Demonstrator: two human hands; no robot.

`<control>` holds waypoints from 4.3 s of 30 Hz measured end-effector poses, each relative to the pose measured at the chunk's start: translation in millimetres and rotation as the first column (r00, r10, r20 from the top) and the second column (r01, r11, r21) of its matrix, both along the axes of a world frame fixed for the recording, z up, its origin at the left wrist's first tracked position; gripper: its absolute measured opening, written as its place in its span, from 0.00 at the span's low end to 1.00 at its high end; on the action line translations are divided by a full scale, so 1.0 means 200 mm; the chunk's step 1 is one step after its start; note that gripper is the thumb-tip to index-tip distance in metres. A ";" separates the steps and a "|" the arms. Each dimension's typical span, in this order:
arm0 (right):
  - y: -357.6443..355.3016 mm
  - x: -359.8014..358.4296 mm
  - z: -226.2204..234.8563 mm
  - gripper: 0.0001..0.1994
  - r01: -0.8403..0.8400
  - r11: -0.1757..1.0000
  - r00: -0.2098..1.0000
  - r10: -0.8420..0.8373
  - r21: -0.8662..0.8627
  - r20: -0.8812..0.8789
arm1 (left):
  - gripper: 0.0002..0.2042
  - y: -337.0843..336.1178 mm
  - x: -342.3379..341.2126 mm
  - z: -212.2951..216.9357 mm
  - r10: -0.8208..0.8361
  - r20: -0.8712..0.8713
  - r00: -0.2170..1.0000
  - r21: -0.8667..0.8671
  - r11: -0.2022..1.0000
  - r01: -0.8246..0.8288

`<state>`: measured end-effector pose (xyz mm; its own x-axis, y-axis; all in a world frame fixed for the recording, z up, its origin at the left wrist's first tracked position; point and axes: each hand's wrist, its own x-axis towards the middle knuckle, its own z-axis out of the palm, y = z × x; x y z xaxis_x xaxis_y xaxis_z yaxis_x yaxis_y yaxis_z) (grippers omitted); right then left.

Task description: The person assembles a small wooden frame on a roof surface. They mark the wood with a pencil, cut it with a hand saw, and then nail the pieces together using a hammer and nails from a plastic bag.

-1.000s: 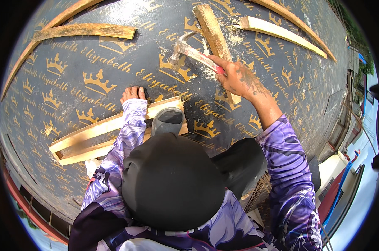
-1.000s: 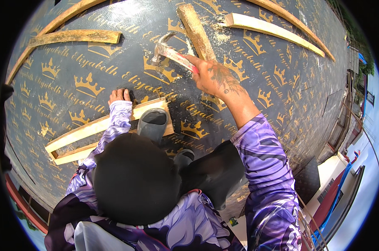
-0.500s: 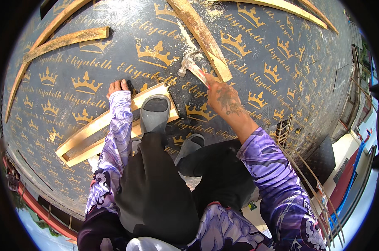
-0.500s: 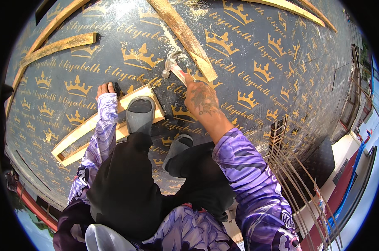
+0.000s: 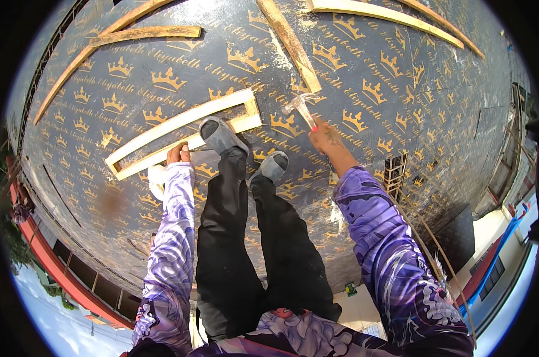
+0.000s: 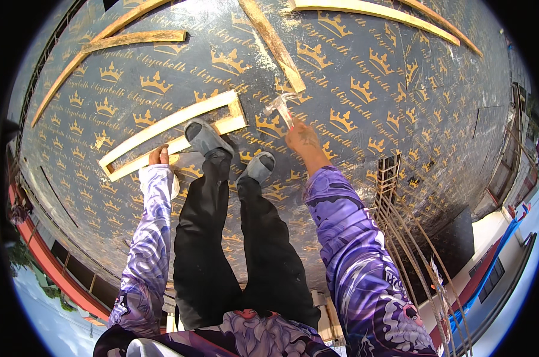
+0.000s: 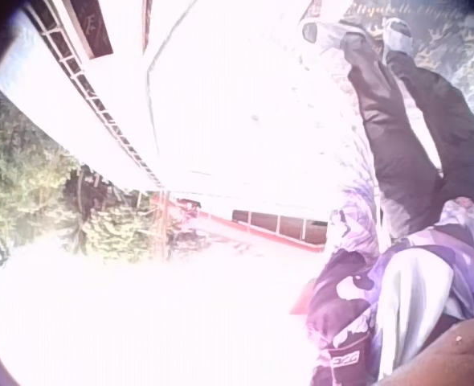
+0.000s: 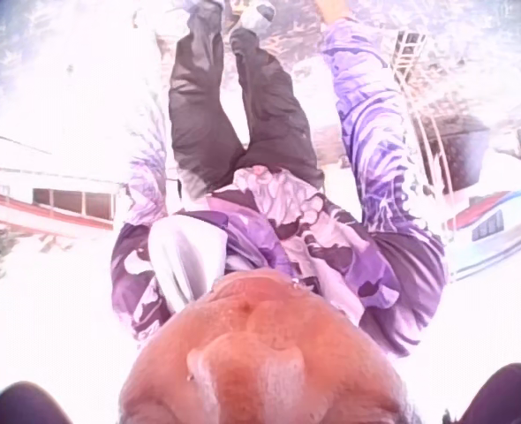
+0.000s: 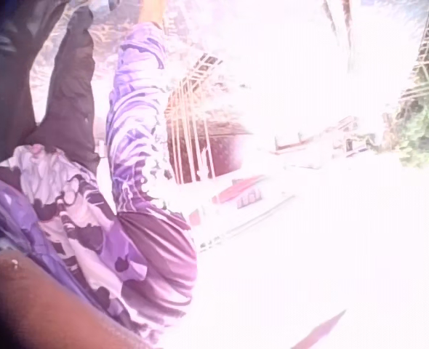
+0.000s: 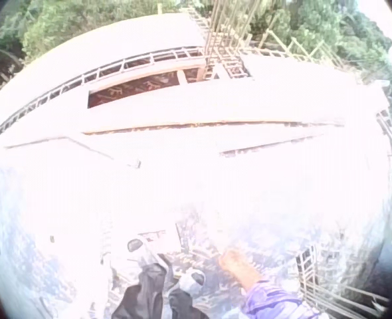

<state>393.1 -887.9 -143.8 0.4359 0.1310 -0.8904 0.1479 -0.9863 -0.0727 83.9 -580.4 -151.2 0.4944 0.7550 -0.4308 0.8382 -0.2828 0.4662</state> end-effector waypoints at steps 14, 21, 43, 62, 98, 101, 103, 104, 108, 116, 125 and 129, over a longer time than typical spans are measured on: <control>-0.36 -0.37 0.71 0.24 0.104 0.917 0.992 -0.124 -0.386 -0.025 | 0.13 -0.20 -0.53 0.11 -0.087 -0.112 0.990 -0.605 0.796 0.001; 0.09 -0.21 0.80 0.15 0.504 0.843 0.860 -0.511 -0.187 0.013 | 0.16 -0.04 -0.01 0.58 -0.056 -0.054 0.997 -0.566 0.824 0.016; 0.95 0.53 -0.35 0.25 -0.424 0.904 0.901 0.427 0.051 -0.075 | 0.21 -0.57 0.77 0.95 -0.240 0.128 0.962 -0.506 0.819 0.272; 1.92 0.79 -0.25 0.29 -0.724 0.680 0.681 0.731 0.111 -0.035 | 0.20 -0.55 0.77 0.84 0.122 0.184 0.975 -0.572 0.820 0.005; 1.56 0.61 -0.49 0.28 -0.454 0.811 0.877 0.334 0.368 0.347 | 0.20 -0.56 0.67 0.81 0.133 0.328 0.935 -0.635 0.764 0.114; 1.39 0.57 -0.74 0.26 -0.885 0.462 0.439 0.869 0.053 -0.229 | 0.20 -0.54 0.69 0.79 0.088 0.380 0.921 -0.604 0.777 0.176; 1.80 0.67 -0.46 0.25 -0.780 0.620 0.579 0.767 0.086 -0.278 | 0.20 -0.58 0.68 0.81 0.118 0.341 0.933 -0.584 0.804 0.112; 1.91 0.73 -0.33 0.25 -0.710 0.700 0.652 0.695 0.078 -0.304 | 0.20 -0.60 0.64 0.83 0.140 0.333 0.932 -0.598 0.796 0.094; 1.84 0.85 -0.36 0.29 -0.539 0.716 0.771 0.208 0.444 0.602 | 0.20 -0.64 0.64 0.80 0.164 0.369 0.915 -0.631 0.767 0.117; 1.56 0.67 -0.53 0.29 -0.761 0.649 0.623 0.728 -0.007 -0.287 | 0.21 -0.65 0.64 0.79 0.073 0.390 0.918 -0.534 0.830 0.161; 1.46 0.53 -0.47 0.27 -0.357 0.837 0.888 0.166 0.415 0.430 | 0.20 -0.65 0.66 0.81 0.122 0.401 0.908 -0.588 0.794 0.153; 1.40 0.55 -0.58 0.29 -0.777 0.629 0.590 0.728 -0.001 -0.349 | 0.21 -0.62 0.66 0.81 0.016 0.422 0.907 -0.519 0.824 0.227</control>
